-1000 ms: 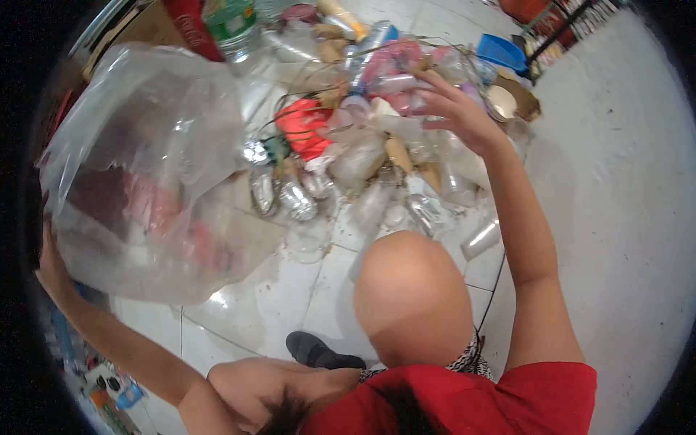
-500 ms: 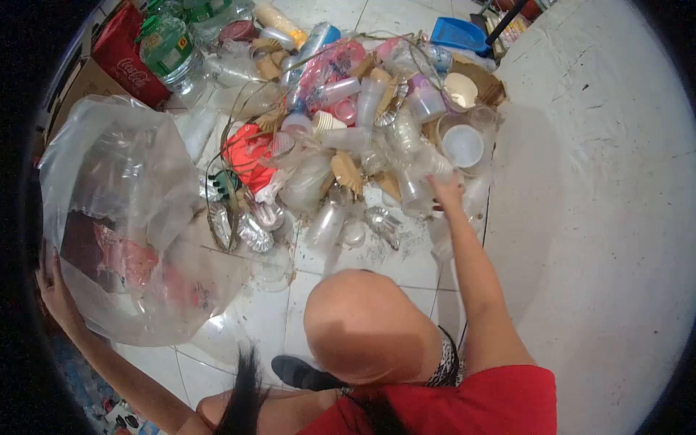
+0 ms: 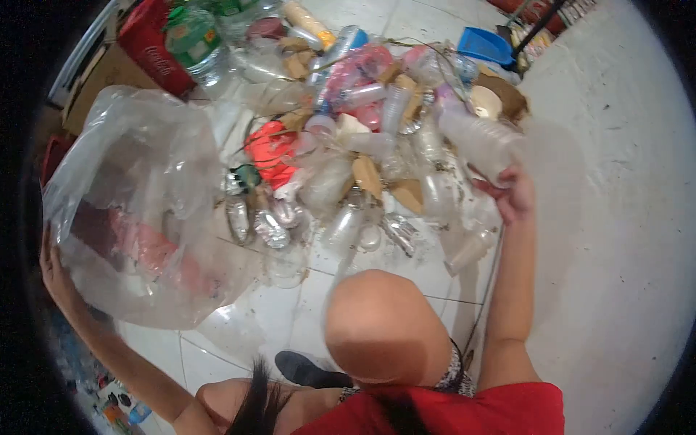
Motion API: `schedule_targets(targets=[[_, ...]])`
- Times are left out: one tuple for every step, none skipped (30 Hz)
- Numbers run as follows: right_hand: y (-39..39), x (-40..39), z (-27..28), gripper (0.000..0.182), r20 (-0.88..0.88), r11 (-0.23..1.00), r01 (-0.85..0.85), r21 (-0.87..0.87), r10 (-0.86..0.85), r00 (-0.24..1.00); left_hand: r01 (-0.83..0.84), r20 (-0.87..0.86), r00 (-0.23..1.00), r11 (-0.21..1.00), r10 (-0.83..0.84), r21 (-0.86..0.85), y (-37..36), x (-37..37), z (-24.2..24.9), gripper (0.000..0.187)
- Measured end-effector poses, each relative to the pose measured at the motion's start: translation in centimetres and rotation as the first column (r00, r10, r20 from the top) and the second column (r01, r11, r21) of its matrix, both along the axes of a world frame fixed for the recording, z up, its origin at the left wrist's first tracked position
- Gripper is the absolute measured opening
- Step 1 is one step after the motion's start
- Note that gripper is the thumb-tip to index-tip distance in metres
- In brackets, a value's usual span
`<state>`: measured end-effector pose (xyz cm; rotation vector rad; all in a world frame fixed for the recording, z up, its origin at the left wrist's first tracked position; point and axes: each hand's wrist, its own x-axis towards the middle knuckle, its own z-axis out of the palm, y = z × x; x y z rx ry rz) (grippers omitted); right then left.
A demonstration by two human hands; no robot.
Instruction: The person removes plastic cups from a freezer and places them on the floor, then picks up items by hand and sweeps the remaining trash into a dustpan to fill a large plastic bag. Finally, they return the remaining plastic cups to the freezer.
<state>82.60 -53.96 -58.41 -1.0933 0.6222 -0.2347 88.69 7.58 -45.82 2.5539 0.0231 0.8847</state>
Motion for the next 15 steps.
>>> schedule_targets(targets=[[1.0,0.5,1.8,0.054,0.077,0.992,-0.123,-0.012,0.124,0.989,0.026,0.008,1.000,0.998,-0.025,-0.051,-0.4,0.1,0.2,0.033],[2.6,1.2,3.2,0.045,0.149,0.963,-0.254,-0.093,0.266,0.952,0.046,0.022,0.999,0.995,-0.044,-0.094,-0.5,0.0,0.4,0.033],[3.0,2.3,2.9,0.045,0.261,0.911,-0.410,-0.034,0.404,0.877,0.034,0.030,0.999,0.997,-0.033,-0.066,-1.5,-0.3,0.7,0.032],[3.5,3.7,2.5,0.045,0.378,0.829,-0.559,0.004,0.517,0.768,0.020,0.037,0.999,0.999,-0.019,-0.037,-2.9,-0.6,0.8,0.031],[6.8,5.5,3.4,0.042,0.335,0.820,-0.567,0.081,0.513,0.790,0.043,0.020,0.999,0.996,-0.041,-0.082,-3.9,-0.8,1.0,0.032],[10.9,7.1,4.3,0.039,0.300,0.769,-0.632,0.094,0.584,0.755,0.069,0.003,0.998,0.989,-0.069,-0.132,-4.7,-1.0,1.2,0.032],[15.0,8.8,5.1,0.036,0.265,0.712,-0.694,0.106,0.653,0.710,0.086,-0.017,0.996,0.986,-0.089,-0.140,-5.2,-1.1,1.3,0.032],[19.3,9.7,6.0,0.033,0.262,0.610,-0.792,0.008,0.763,0.590,0.110,-0.039,0.992,0.982,-0.117,-0.156,-5.7,-1.4,1.6,0.032],[23.6,10.5,6.8,0.031,0.251,0.490,-0.866,-0.102,0.855,0.454,0.101,-0.033,0.994,0.984,-0.107,-0.145,-6.0,-1.8,2.0,0.032],[27.8,11.5,7.6,0.028,0.236,0.363,-0.907,-0.214,0.920,0.312,0.095,-0.073,0.991,0.981,-0.109,-0.171,-6.3,-2.1,2.3,0.032],[31.7,12.7,7.6,0.028,0.078,0.219,-0.936,-0.275,0.976,0.205,0.091,-0.116,0.986,0.976,-0.116,-0.200,-6.4,-2.3,2.6,0.032],[34.7,11.4,9.7,0.037,0.071,0.182,-0.970,-0.159,0.982,0.173,0.093,-0.118,0.986,0.976,-0.117,-0.195,-6.4,-2.6,3.0,0.032],[37.9,12.2,7.9,0.050,0.186,0.045,-0.966,-0.254,0.982,-0.003,0.105,-0.094,0.988,0.975,-0.125,-0.195,-6.3,-2.9,3.4,0.032],[40.3,12.2,6.7,0.058,0.069,0.054,-0.809,-0.585,0.997,0.016,0.119,-0.073,0.988,0.973,-0.135,-0.197,-6.3,-3.2,3.6,0.031],[41.1,11.7,6.7,0.067,-0.041,0.008,-0.549,-0.836,0.996,0.077,0.129,-0.024,0.991,0.979,-0.134,-0.161,-5.7,-3.2,3.6,0.031]])
